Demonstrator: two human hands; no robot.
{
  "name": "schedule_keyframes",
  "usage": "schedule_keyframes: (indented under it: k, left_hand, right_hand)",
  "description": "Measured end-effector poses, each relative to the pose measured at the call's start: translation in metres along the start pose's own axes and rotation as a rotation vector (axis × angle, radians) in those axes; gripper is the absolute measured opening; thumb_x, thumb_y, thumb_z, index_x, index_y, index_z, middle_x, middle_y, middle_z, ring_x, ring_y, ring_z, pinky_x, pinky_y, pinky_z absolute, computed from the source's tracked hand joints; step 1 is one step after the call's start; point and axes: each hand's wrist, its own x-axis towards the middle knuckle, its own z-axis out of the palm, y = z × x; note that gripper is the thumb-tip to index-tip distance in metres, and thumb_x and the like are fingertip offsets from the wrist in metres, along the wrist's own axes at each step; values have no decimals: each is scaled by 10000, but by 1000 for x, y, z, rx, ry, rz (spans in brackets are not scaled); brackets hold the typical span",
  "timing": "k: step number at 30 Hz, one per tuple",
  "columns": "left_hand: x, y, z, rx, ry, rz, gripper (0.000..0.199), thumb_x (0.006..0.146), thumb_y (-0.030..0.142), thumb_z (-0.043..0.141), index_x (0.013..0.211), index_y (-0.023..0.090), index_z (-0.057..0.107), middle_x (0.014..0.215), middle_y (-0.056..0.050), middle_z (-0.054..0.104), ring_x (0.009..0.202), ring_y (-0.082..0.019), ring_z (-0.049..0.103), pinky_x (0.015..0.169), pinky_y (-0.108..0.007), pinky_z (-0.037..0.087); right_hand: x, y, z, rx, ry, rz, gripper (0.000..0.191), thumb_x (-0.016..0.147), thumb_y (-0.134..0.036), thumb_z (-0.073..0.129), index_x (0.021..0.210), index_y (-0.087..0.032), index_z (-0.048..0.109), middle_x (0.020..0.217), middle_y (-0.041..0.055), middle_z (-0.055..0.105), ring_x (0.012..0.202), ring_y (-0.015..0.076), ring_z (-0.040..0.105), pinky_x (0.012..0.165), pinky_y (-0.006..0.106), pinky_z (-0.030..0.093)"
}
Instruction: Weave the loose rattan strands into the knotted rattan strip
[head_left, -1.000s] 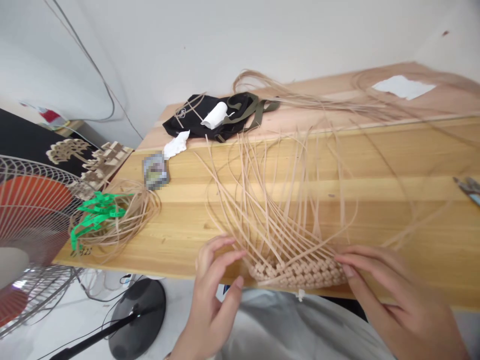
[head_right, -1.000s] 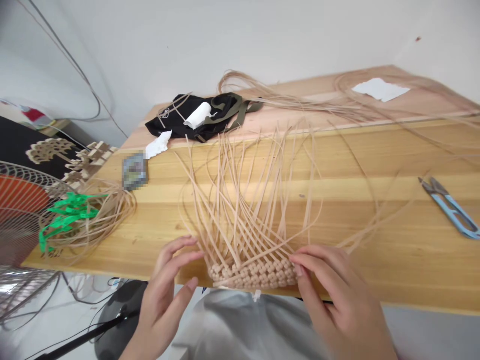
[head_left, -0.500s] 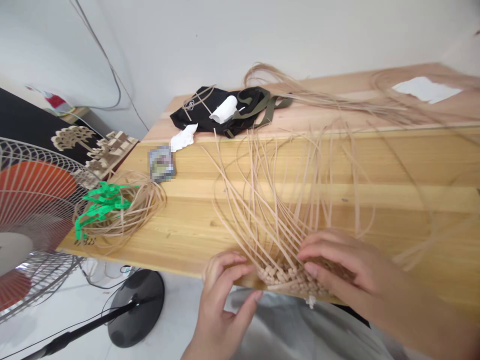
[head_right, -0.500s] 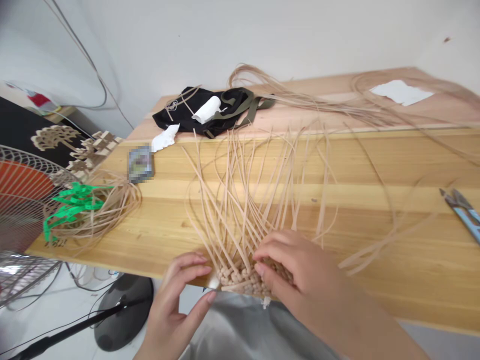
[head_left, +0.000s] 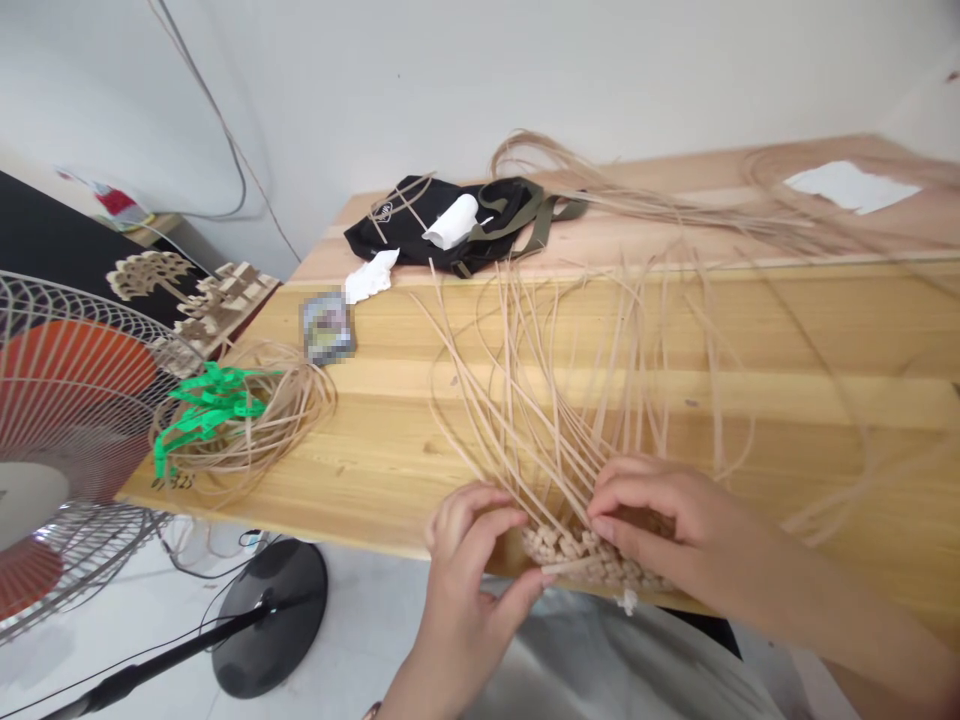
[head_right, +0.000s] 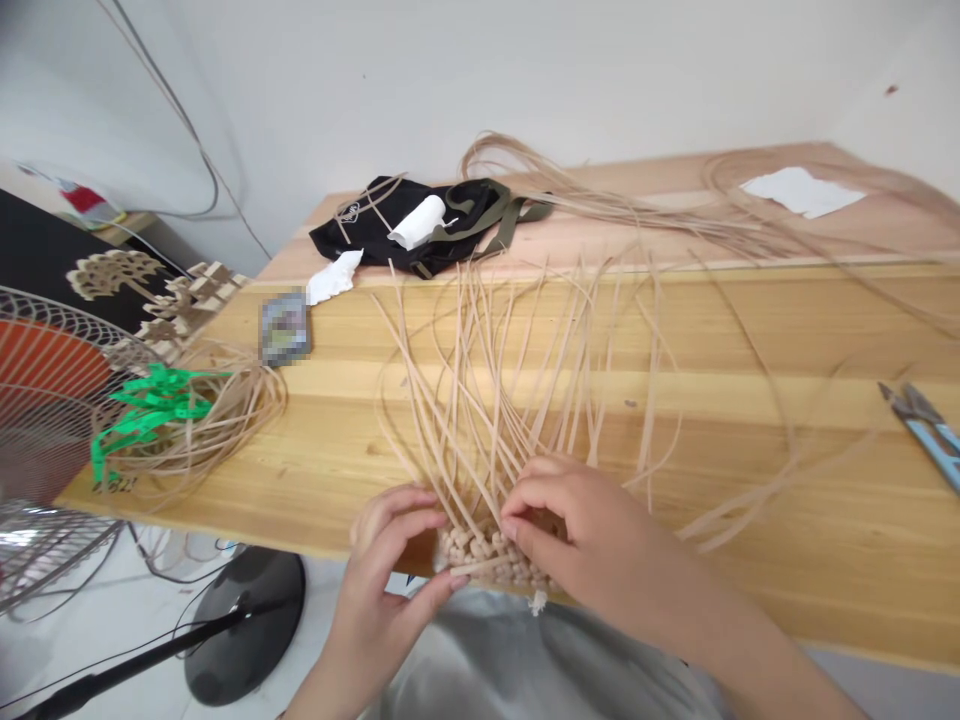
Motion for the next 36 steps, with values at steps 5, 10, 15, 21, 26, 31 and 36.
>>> schedule_keyframes:
  k: [5,10,15,21,26,31,36]
  left_hand:
    - [13,2,-2,-52,-50,13,314,830,497,617,925,205,553,906,-40,650,899,-227,603,821,-380,358]
    - [29,10,-8,-90,-38,-11,301,851,501,584,902,211,525,804,9,612,773,-175,583,785,-340,345]
    - [36,12,-9,-109,-1,-29,252,879,472,562,851,224,532,755,30,589,741,-163,566,756,-316,356]
    - [37,10,-8,-126,2,-42,242,886,465,556,846,229,523,746,38,582,736,-155,563,747,-303,365]
    - [37,8,-7,-145,-11,-59,234,886,459,560,851,231,523,755,33,575,750,-157,550,746,-296,370]
    - [39,7,-8,-159,-7,-87,240,888,471,548,853,235,527,759,30,573,764,-161,544,738,-289,376]
    - [40,1,-9,-151,-31,-70,229,894,457,545,860,231,528,779,20,584,764,-166,555,753,-304,379]
  right_hand:
    - [3,4,-4,55,-4,66,242,918,-289,487,732,-211,620,749,-5,590,717,158,559,660,295,399]
    - [12,9,-14,175,-76,120,251,898,-365,489,772,-204,634,726,0,583,680,156,526,606,280,373]
    - [17,6,-19,214,-119,126,256,886,-381,495,762,-192,615,674,-11,552,629,140,489,580,267,353]
    - [15,5,-19,230,-99,144,254,886,-382,495,754,-193,602,668,-21,536,610,126,465,571,256,337]
    - [16,5,-20,248,-104,135,256,886,-384,490,770,-189,609,682,-12,548,622,132,474,579,261,343]
    - [17,5,-20,229,-92,159,247,884,-382,494,778,-198,621,704,-3,577,636,139,486,592,264,361]
    - [19,7,-19,239,-97,169,228,883,-361,505,784,-195,626,711,-1,587,650,141,499,608,265,374]
